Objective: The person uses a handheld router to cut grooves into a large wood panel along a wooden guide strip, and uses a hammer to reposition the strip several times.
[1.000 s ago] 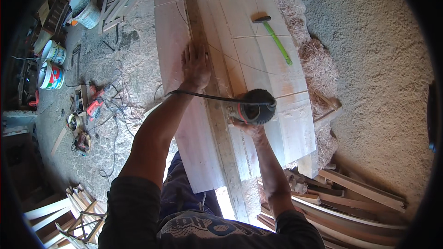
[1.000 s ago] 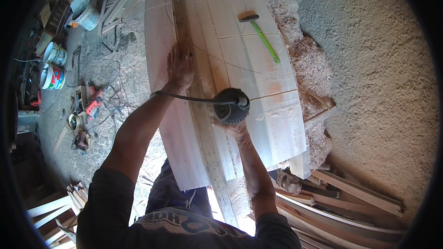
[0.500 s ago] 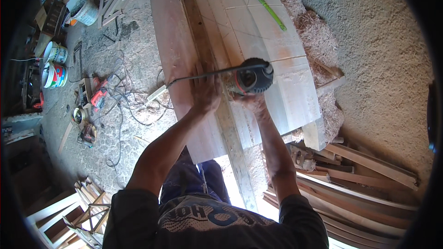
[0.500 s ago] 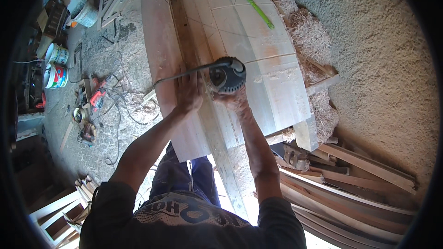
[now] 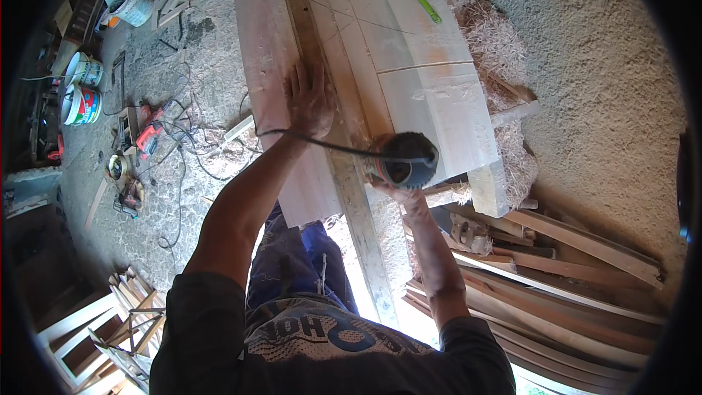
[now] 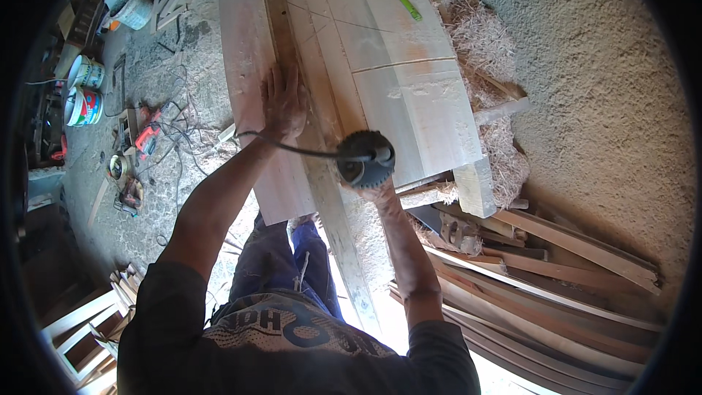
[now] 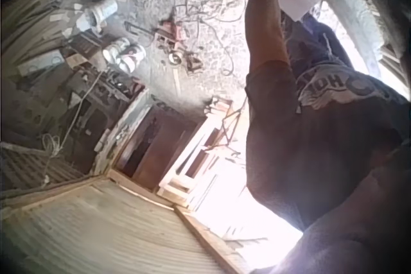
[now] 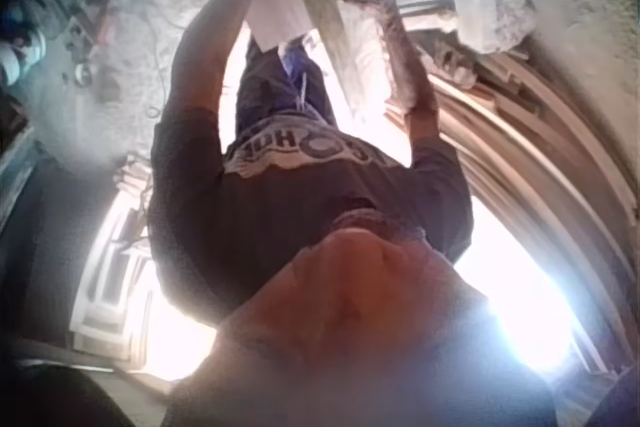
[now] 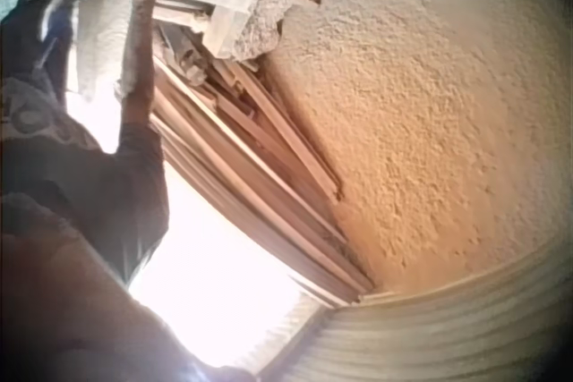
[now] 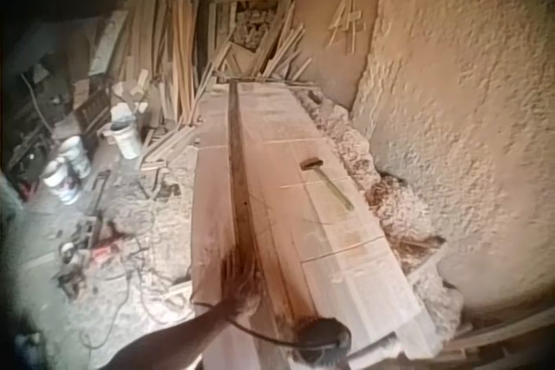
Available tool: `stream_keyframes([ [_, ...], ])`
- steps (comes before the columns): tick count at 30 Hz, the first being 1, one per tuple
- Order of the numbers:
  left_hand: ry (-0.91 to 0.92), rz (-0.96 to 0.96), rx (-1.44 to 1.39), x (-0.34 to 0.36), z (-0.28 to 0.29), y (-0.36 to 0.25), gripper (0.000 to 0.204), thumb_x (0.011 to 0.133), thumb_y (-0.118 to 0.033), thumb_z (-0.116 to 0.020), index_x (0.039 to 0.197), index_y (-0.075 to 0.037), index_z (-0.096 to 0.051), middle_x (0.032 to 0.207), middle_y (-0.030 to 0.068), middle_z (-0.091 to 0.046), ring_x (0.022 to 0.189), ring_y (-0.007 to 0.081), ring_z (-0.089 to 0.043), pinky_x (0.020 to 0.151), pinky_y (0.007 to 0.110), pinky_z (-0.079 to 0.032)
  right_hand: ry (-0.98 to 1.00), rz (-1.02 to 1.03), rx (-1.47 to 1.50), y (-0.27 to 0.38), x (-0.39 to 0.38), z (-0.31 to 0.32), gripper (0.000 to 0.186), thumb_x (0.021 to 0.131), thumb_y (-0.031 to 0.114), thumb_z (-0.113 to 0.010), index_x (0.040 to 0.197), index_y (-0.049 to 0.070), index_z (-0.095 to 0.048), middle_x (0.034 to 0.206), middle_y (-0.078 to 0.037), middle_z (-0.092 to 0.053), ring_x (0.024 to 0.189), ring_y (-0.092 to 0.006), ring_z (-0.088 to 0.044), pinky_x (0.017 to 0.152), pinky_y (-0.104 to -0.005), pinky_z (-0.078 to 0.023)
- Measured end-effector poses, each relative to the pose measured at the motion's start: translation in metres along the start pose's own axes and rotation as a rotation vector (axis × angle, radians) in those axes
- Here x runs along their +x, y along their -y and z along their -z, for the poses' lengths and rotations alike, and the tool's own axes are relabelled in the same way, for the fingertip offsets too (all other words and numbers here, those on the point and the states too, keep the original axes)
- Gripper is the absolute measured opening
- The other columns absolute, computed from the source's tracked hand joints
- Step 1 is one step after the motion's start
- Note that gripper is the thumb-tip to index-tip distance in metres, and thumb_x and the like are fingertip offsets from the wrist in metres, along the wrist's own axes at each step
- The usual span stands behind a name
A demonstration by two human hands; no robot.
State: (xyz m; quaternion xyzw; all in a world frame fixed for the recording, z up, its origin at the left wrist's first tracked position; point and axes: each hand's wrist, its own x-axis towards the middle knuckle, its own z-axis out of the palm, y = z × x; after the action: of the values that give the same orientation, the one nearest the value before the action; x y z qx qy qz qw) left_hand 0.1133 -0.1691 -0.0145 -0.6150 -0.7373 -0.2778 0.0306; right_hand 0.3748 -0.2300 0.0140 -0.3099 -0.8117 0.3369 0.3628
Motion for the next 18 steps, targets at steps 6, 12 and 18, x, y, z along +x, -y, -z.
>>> stream_keyframes([
  [6, 0.065, 0.035, 0.028, -0.003, -0.003, 0.005, 0.060, 0.101, -0.033, -0.047, 0.153, -0.006, -0.038, 0.156, 0.0363, -0.029, 0.144, 0.0521, -0.030, 0.119, 0.065, -0.020, -0.159, -0.434, 1.341, 0.032, -0.060, 0.002, 0.071, 0.079, 0.031, -0.087, 0.136, 0.008, -0.051, 0.129, -0.010, -0.063, 0.122, -0.0255, -0.061, 0.110, -0.0414, -0.050],
  [12, 0.094, 0.056, 0.006, 0.001, -0.002, 0.001, 0.061, 0.101, -0.035, -0.047, 0.154, -0.007, -0.036, 0.157, 0.0361, -0.027, 0.146, 0.0522, -0.026, 0.119, 0.065, -0.019, -0.027, -0.565, 1.611, 0.023, -0.113, 0.019, 0.066, 0.086, 0.031, -0.080, 0.139, 0.007, -0.049, 0.134, -0.013, -0.059, 0.128, -0.0262, -0.058, 0.113, -0.0449, -0.047],
  [18, 0.134, -0.078, -0.463, -0.032, 0.032, -0.029, 0.049, 0.104, -0.019, -0.048, 0.150, -0.003, -0.042, 0.156, 0.0235, -0.040, 0.144, 0.0414, -0.038, 0.119, 0.056, -0.028, -0.087, -0.501, 0.400, 0.090, -0.083, 0.042, 0.084, 0.062, 0.009, -0.088, 0.139, 0.007, -0.052, 0.135, -0.007, -0.063, 0.120, -0.0225, -0.063, 0.105, -0.0391, -0.052],
])
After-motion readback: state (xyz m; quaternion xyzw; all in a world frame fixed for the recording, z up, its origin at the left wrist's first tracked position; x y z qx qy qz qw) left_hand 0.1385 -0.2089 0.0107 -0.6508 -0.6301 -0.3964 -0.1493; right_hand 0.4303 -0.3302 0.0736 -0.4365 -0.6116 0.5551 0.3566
